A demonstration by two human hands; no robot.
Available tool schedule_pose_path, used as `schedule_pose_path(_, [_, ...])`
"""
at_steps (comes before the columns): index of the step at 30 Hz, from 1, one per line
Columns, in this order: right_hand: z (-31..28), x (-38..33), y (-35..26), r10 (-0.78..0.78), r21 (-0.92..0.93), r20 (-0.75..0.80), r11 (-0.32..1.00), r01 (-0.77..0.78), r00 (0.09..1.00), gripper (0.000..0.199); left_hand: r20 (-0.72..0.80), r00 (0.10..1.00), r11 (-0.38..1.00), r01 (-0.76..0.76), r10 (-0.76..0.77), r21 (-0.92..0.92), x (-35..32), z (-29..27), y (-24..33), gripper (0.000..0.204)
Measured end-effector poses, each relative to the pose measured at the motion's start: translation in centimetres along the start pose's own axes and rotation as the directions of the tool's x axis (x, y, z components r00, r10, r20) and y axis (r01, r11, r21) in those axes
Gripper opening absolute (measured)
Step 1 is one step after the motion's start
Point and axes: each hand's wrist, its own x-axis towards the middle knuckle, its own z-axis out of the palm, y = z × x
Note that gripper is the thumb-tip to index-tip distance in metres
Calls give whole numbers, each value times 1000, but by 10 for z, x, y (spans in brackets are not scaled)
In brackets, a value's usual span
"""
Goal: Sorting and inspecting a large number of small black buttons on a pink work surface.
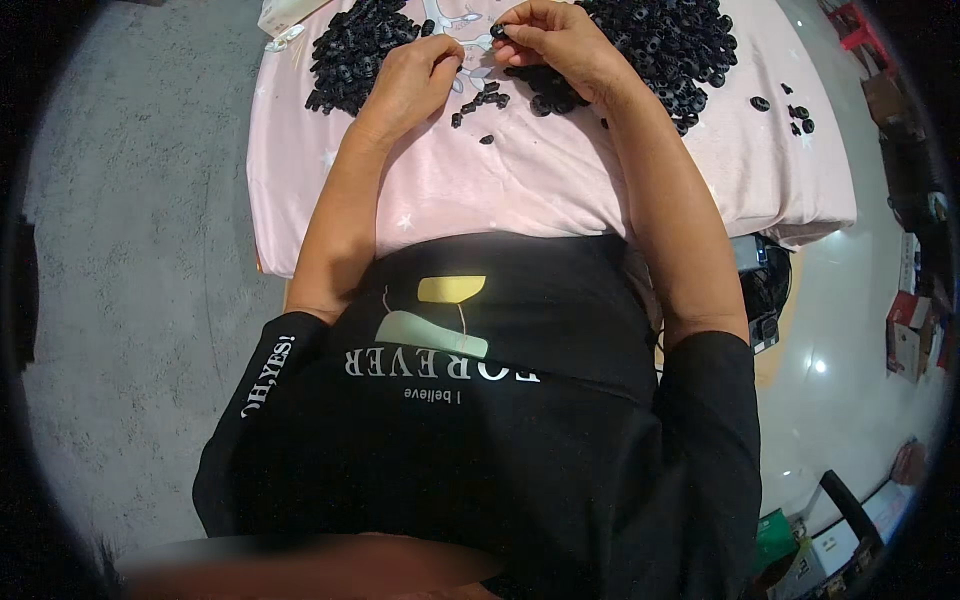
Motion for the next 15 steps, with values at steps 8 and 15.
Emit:
schedule_pose_path(8, [2, -1, -2, -3, 3, 13, 1000, 3, 1000, 19, -2, 997, 997, -72, 72, -29, 0, 1, -6, 16])
schedule_pose_path(15, [0, 0, -2, -15, -14, 54, 1000, 16, 998, 19, 101, 979, 789, 205, -180, -579, 5, 6, 1, 12])
